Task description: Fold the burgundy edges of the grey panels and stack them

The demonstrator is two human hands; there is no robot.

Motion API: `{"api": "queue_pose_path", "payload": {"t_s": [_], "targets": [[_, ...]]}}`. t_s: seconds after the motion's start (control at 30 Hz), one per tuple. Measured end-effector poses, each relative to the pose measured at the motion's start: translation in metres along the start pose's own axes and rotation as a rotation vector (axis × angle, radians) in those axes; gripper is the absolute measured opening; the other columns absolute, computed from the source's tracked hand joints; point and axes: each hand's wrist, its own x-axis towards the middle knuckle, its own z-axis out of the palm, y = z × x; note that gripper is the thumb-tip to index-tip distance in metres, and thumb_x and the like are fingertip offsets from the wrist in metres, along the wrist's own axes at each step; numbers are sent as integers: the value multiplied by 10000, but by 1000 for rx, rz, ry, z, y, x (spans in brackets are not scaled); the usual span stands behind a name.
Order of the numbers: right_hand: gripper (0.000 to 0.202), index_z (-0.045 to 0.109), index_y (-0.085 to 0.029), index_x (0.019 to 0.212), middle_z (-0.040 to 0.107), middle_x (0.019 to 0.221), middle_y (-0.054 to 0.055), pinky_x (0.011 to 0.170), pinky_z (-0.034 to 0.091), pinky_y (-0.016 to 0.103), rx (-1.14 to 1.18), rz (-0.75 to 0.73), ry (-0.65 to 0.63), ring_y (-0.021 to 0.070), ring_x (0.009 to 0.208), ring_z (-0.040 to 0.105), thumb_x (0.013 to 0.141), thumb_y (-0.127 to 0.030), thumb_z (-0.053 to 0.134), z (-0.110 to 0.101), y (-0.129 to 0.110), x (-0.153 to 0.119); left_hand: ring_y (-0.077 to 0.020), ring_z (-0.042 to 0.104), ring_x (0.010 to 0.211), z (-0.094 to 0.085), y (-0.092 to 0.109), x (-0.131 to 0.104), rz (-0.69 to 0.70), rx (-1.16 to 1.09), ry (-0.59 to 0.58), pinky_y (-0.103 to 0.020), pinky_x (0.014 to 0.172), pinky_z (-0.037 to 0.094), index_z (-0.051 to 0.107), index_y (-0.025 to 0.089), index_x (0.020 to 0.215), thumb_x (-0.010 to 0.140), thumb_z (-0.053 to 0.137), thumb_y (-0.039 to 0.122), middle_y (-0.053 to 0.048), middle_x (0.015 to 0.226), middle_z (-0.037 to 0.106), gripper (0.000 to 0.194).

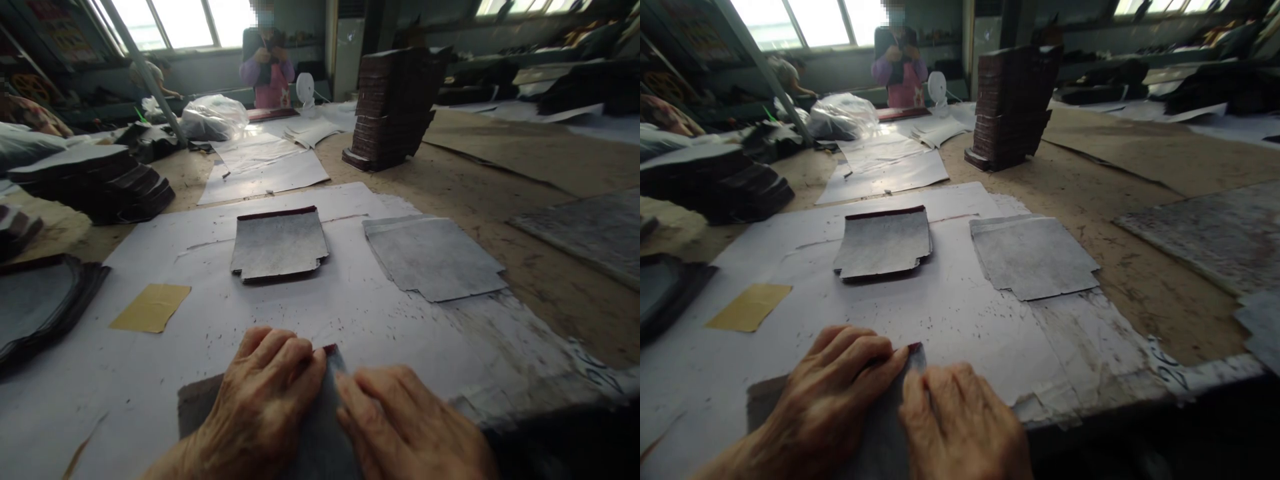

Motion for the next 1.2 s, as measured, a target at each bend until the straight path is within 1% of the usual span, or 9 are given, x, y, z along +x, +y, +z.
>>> {"api": "queue_pose_path", "payload": {"t_s": [0.07, 0.13, 0.23, 0.43, 0.6, 0.73, 0.87, 0.97, 1.2], "targets": [[297, 610, -93, 1045, 601, 823, 87, 617, 468, 275, 61, 45, -62, 159, 741, 540, 794, -71, 452, -8, 11, 7, -172, 488, 774, 0, 0, -1, -3, -15, 9, -352, 712, 365, 605, 79, 982, 848, 368, 59, -75, 798, 586, 273], [323, 614, -89, 1043, 585, 760, 84, 578, 466, 280, 92, 54, -80, 160, 696, 525, 799, -74, 403, -10, 17, 12, -176, 489, 773, 1, 0, -1, 3, -19, 6, -356, 712, 363, 609, 69, 976, 855, 368, 67, -80, 789, 583, 270], [328, 639, -86, 990, 576, 719, 83, 538, 453, 282, 50, 18, -98, 166, 655, 511, 795, -72, 375, -6, 17, 16, -176, 491, 768, 2, 0, -2, 10, -5, -2, -359, 713, 362, 611, 62, 970, 861, 358, 74, -83, 782, 580, 275], [338, 645, -110, 984, 597, 803, 94, 585, 444, 270, -67, -9, -115, 168, 716, 515, 806, -82, 359, -5, 13, 14, -179, 501, 821, 3, -2, -7, -20, 24, -21, -382, 776, 354, 592, 107, 1035, 867, 358, 96, -71, 859, 578, 289], [359, 632, -127, 1013, 591, 835, 96, 589, 450, 295, -100, -21, -158, 182, 741, 525, 810, -87, 339, -6, 15, 12, -161, 508, 843, -13, -9, -14, -14, 27, -35, -353, 790, 367, 549, 103, 1110, 820, 383, 14, -74, 901, 577, 345], [373, 615, -116, 1045, 593, 876, 101, 596, 454, 312, -120, -60, -201, 197, 771, 533, 814, -64, 327, -6, 16, 10, -158, 498, 804, -25, -15, -23, -10, 33, -55, -316, 719, 399, 548, 89, 1095, 790, 416, -21, -80, 876, 561, 350], [363, 621, -87, 1022, 603, 981, 122, 688, 462, 359, -174, -129, -189, 230, 890, 537, 818, -40, 324, -5, 14, 11, -171, 494, 794, -25, -17, -28, -5, 2, -70, -328, 692, 413, 553, 82, 1072, 813, 395, 0, -88, 862, 558, 314], [344, 624, -78, 1006, 587, 1098, 101, 791, 450, 384, -115, -191, -187, 237, 1021, 502, 835, -39, 329, -4, 12, 15, -168, 483, 791, -22, -17, -28, -5, -14, -55, -331, 691, 411, 546, 75, 1073, 829, 373, 8, -90, 866, 558, 307], [374, 612, -32, 1000, 612, 1051, 110, 857, 437, 420, 32, -257, -244, 226, 975, 533, 827, -6, 282, -4, 14, 23, -173, 468, 762, -23, -19, -23, 20, 32, -89, -336, 657, 386, 555, 56, 1037, 834, 350, 24, -97, 844, 558, 291]]}}
